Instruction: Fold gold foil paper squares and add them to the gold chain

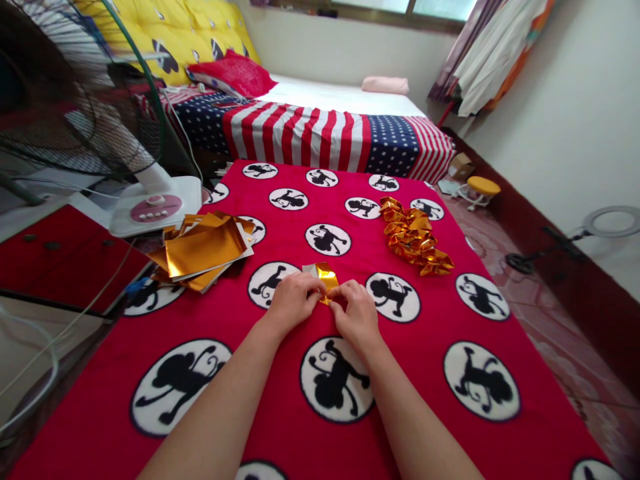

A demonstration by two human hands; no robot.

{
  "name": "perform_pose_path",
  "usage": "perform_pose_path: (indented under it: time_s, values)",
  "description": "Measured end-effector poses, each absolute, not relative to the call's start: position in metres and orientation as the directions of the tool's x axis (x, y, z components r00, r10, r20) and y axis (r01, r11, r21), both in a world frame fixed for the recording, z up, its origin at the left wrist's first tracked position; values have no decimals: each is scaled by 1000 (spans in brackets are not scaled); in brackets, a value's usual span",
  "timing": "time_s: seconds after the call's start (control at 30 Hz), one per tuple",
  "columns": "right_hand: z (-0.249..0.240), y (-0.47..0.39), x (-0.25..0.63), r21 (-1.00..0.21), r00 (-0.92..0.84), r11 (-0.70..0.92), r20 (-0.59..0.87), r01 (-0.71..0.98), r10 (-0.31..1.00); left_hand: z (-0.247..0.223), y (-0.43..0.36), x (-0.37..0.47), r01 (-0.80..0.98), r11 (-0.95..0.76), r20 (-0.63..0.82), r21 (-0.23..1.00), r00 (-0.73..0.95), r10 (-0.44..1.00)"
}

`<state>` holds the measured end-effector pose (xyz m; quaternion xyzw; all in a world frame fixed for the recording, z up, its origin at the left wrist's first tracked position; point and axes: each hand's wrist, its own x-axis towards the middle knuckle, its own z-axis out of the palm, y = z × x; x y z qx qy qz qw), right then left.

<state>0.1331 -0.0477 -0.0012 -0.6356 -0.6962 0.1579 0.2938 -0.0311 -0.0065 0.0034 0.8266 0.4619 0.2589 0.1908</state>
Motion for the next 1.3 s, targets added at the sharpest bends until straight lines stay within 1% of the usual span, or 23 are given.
perform_pose_path:
  time_s: [0.2,0.47,0.7,0.97,1.1,1.23,1.3]
  values:
    - [1,-48,134,-603,-25,140,196,785,980,6,-8,-31,663,-491,248,565,432,867]
    - [-1,-48,132,-573,-19,130,195,809,981,6,-7,-30,665,-480,241,572,423,873]
    - [2,-50,130,-571,-8,124,201,811,979,6,-8,-29,668,-465,238,581,407,882]
    - [2,-51,125,-543,30,90,209,835,978,5,-7,-28,653,-412,231,635,349,908]
    - [1,-51,125,-543,36,81,202,835,979,-1,-7,-27,623,-402,261,671,308,915]
    - [2,-51,125,-547,27,91,203,832,979,-3,-6,-31,640,-418,338,645,251,907]
    - [2,-51,127,-549,15,102,204,830,979,-1,-4,-36,656,-416,401,630,184,897]
